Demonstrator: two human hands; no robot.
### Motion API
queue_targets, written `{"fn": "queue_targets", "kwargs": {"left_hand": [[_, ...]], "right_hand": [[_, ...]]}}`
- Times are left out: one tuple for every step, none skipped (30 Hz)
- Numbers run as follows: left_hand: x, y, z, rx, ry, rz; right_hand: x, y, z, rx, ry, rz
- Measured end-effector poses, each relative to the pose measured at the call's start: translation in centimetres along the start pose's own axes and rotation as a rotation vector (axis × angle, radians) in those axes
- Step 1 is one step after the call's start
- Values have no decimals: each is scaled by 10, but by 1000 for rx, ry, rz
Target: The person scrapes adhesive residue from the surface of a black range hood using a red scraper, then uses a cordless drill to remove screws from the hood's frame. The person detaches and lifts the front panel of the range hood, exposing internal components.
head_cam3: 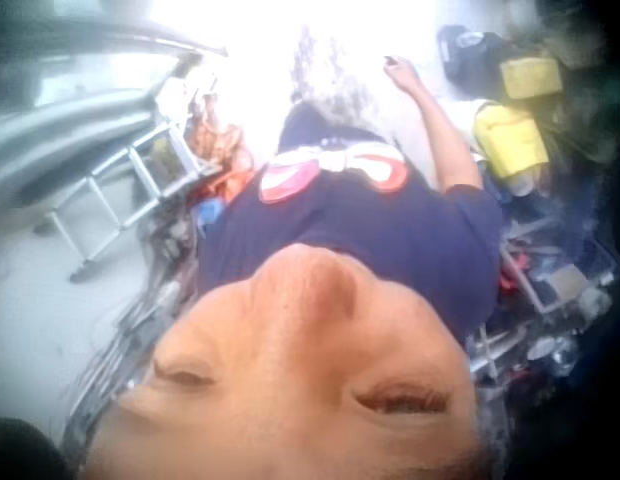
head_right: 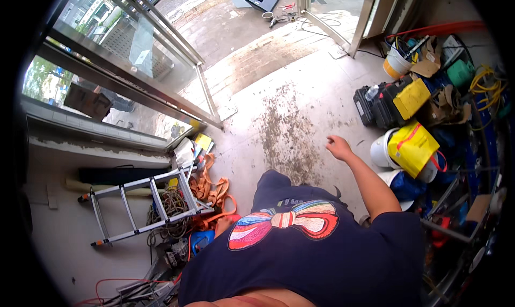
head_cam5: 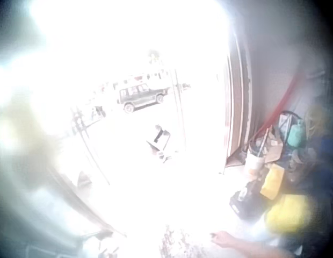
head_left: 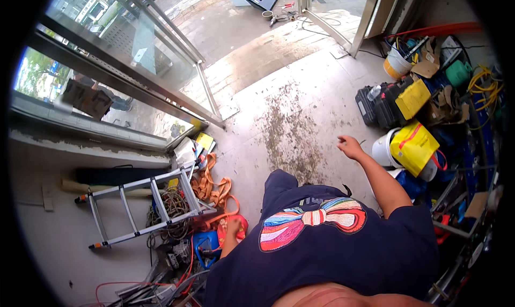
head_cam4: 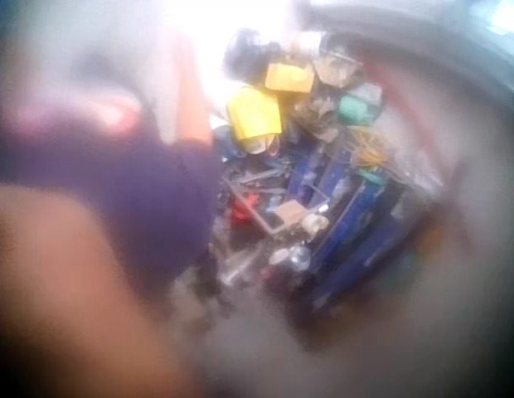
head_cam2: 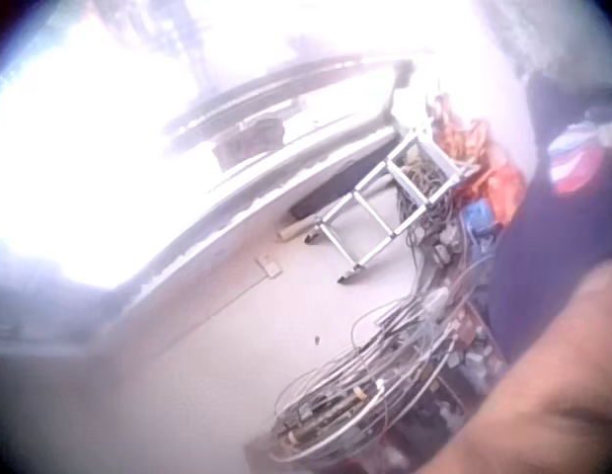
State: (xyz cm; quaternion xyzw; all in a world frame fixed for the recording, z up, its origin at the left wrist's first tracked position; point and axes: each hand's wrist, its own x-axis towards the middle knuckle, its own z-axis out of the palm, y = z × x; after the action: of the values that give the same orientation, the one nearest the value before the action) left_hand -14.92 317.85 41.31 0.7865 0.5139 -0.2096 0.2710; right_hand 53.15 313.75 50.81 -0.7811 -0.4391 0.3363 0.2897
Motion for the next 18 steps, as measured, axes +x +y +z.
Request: {"fn": "queue_targets", "kwargs": {"left_hand": [[-3, -7, 3, -97, -146, -86], [1, -8, 10, -376, -231, -306], [16, -10, -8, -642, -266, -539], [31, -16, -26, -802, -262, -719], [64, -17, -45, -877, -235, -772], [107, -17, -74, -942, -193, -812], [152, -24, -109, -976, -153, -826], [206, -23, -153, -1012, -95, -814], [271, -21, -211, -1009, -27, -774], [345, -11, -271, -1007, 37, -687], [403, -6, -326, -1005, 125, -584], [477, -23, -369, -956, 240, -246], [544, 11, -431, -961, 292, -148], [594, 54, -509, -962, 363, -59], [637, 95, -594, -933, 441, 6], [665, 139, -661, -984, 447, 92], [706, 166, -713, -997, 487, 187], [744, 183, -747, -1014, 521, 280]], "right_hand": [[53, -46, -9, 74, -16, -21], [115, -89, -17, 139, -46, -72], [170, -118, -24, 130, -31, -110], [214, -137, -24, 129, -28, -134], [257, -141, -20, 134, -25, -161], [295, -143, -14, 210, -25, -90], [328, -131, -2, 288, -22, -16], [361, -122, 0, 352, -29, 52], [379, -104, 1, 260, -57, 145], [389, -85, 0, 171, -87, 240], [398, -72, -3, 24, -149, 250], [410, -61, -9, -120, -219, 244], [414, -26, -17, -104, -208, 333], [422, -1, -20, -79, -210, 411], [432, -4, -26, 46, -138, 555], [441, -7, -40, 176, -56, 702], [464, -11, -56, 252, -48, 815], [488, -16, -68, 323, -40, 931]]}}
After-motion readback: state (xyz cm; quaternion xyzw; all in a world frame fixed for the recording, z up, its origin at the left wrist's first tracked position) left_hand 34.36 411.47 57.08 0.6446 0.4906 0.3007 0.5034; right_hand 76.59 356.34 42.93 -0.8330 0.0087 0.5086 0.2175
